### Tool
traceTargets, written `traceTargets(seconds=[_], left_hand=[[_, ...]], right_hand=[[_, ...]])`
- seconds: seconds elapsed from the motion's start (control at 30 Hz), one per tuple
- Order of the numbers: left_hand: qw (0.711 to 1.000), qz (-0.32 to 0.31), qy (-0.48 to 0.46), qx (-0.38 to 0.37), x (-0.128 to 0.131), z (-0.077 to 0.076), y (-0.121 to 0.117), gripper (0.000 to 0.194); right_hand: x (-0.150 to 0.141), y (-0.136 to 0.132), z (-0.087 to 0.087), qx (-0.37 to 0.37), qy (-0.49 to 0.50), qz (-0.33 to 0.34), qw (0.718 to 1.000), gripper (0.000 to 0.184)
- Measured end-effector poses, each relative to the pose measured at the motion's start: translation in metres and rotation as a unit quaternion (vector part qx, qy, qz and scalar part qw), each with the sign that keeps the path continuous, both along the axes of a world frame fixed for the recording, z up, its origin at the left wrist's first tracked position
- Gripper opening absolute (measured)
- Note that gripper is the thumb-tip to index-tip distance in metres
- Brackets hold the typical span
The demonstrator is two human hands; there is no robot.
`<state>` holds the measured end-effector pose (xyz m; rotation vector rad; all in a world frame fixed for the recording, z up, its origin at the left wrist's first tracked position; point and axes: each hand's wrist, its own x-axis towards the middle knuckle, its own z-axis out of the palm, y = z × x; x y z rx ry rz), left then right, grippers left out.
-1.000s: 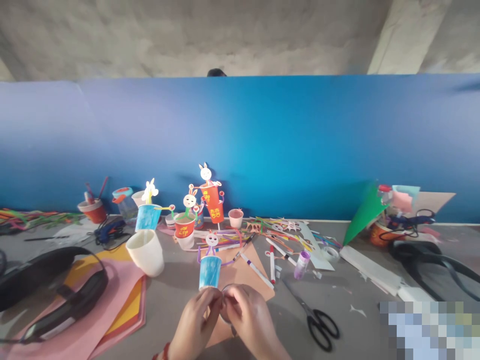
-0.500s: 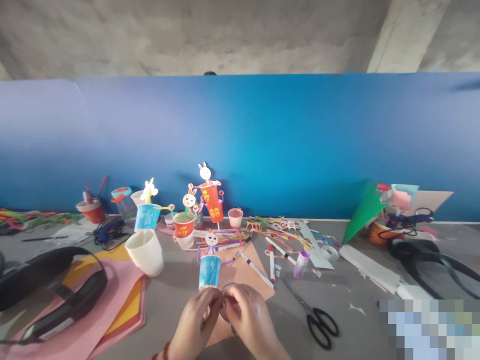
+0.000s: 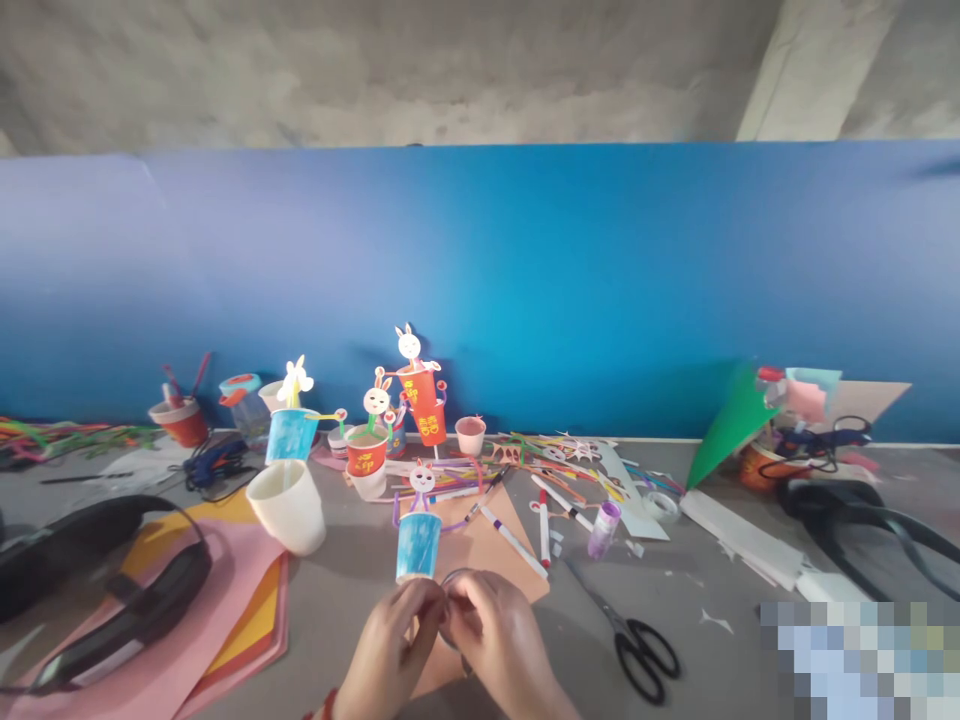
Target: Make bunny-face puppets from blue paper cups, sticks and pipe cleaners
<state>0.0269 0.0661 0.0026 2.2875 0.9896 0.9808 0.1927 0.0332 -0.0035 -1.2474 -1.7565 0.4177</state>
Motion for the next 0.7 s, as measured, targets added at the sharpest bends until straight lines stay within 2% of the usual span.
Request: traceTargets(seconds=[0.2,0.43,0.7], left_hand=[[1.0,0.008,0.012,0.014,0.0016,0.0001,-0.0009,0.022],[1.0,0.007,0.009,0.023,0.0018,0.0008,-0.0008,0.022],[1.0,0.01,-0.009,-0.014,0.0033,0.0051,-0.0006,0.021]], right_hand=[[-0.0012,0.0003,0.0003,0.033,-0.031,-0.023,0.999,0.023],[-0.0012,-0.0013,0.0019,0.019,-0.016,-0.013,1.0,0.021],[0.0001,0.0016,0.0004,0.015,-0.011,-0.02,1.0,0.019]])
